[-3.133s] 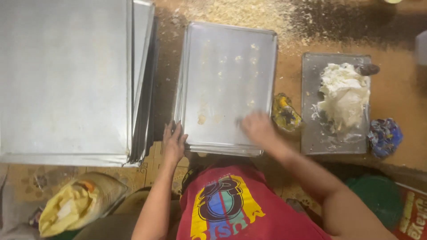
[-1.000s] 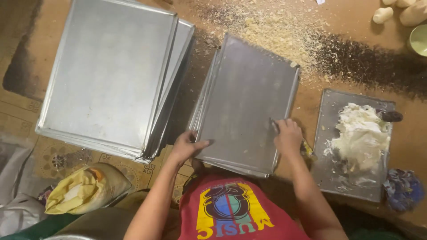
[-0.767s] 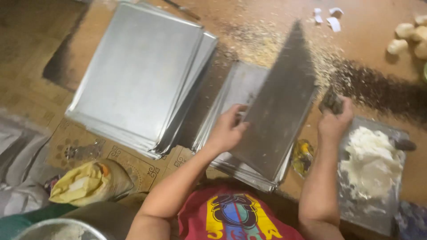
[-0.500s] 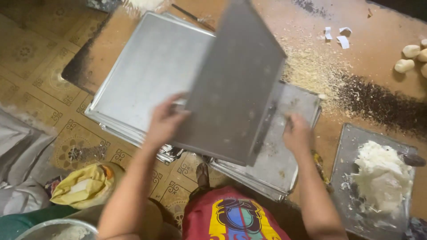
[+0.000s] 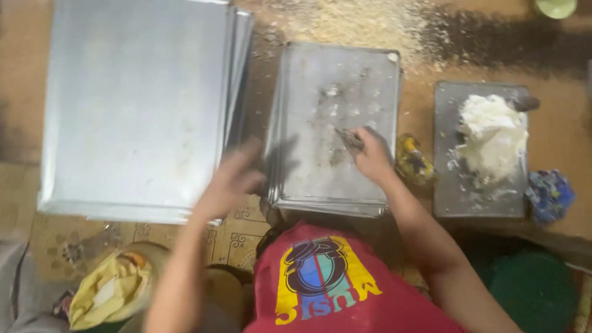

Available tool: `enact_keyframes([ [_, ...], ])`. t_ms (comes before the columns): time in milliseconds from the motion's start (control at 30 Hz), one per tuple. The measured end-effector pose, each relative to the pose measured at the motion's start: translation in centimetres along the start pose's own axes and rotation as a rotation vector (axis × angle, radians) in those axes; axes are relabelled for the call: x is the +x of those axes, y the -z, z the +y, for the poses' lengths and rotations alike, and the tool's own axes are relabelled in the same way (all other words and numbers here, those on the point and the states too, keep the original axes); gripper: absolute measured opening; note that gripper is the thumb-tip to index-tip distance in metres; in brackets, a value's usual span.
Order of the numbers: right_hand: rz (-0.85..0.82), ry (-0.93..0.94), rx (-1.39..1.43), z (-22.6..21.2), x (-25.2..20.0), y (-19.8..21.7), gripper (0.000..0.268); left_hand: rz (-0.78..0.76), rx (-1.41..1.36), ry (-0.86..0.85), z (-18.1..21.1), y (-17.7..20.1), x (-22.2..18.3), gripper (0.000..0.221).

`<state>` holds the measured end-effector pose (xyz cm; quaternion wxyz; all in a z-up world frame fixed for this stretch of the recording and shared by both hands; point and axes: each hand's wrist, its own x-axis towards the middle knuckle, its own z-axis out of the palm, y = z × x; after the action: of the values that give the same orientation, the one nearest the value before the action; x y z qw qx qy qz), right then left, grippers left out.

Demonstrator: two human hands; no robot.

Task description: Greasing metal baking trays with a sponge and stacking them in a pile

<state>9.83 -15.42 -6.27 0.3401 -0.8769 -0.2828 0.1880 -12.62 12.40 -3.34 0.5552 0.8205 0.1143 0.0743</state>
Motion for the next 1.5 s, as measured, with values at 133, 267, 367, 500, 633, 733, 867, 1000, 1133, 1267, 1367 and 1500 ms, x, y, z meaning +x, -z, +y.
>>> enact_keyframes([
  [133, 0.198, 0.237, -0.274, 8.9, -7.5, -2.8, 0.026, -0.019, 0.226, 0.097, -2.5, -8.9, -0.2, 0.072],
  [267, -0.045, 0.428, -0.705, 9.3, -9.6, -3.8, 0.019, -0.129, 0.422, 0.584, -5.5, -11.2, -1.3, 0.077],
  [367, -0.065, 0.420, -0.732, 14.5, 1.8, -2.4, 0.015, -0.168, 0.485, 0.607, -7.5, -11.8, -1.4, 0.074],
  [500, 0.092, 0.299, -0.864, 15.4, 20.2, 1.8, 0.011, -0.126, 0.540, 0.611, -9.3, -12.6, -1.8, 0.070],
  [633, 0.083, 0.279, -0.767, 10.4, 17.5, 3.1, 0.012, -0.025, 0.506, 0.632, -9.5, -13.7, -2.4, 0.069],
  [733, -0.350, -0.025, -0.758, 4.4, 4.3, -1.3, 0.012, 0.083, 0.486, 0.574, -11.0, -14.7, -3.3, 0.068],
  [867, -0.388, 0.683, -0.557, 7.2, 1.0, -4.3, 0.020, 0.057, 0.465, 0.562, -11.1, -14.6, -2.1, 0.062],
  [1000, -0.021, 0.361, -0.735, 12.8, 19.1, -4.6, 0.015, -0.030, 0.490, 0.595, -10.4, -14.1, -2.6, 0.059],
  [1133, -0.025, 0.159, -0.598, 5.2, 19.2, -0.1, 0.053, 0.059, 0.389, 0.456, -10.4, -14.1, -2.5, 0.062],
  [1267, -0.127, 0.563, -0.635, 2.1, 3.2, -6.8, 0.009, -0.019, 0.438, 0.540, -9.8, -13.8, -3.1, 0.058],
  [1367, -0.190, 0.709, -0.591, 1.9, 2.2, -10.1, 0.009, -0.012, 0.403, 0.504, -10.0, -13.5, -2.2, 0.057],
  [1500, -0.095, 0.282, -0.619, 1.9, 16.9, -8.2, 0.028, -0.052, 0.401, 0.488, -8.9, -13.2, -2.6, 0.057],
])
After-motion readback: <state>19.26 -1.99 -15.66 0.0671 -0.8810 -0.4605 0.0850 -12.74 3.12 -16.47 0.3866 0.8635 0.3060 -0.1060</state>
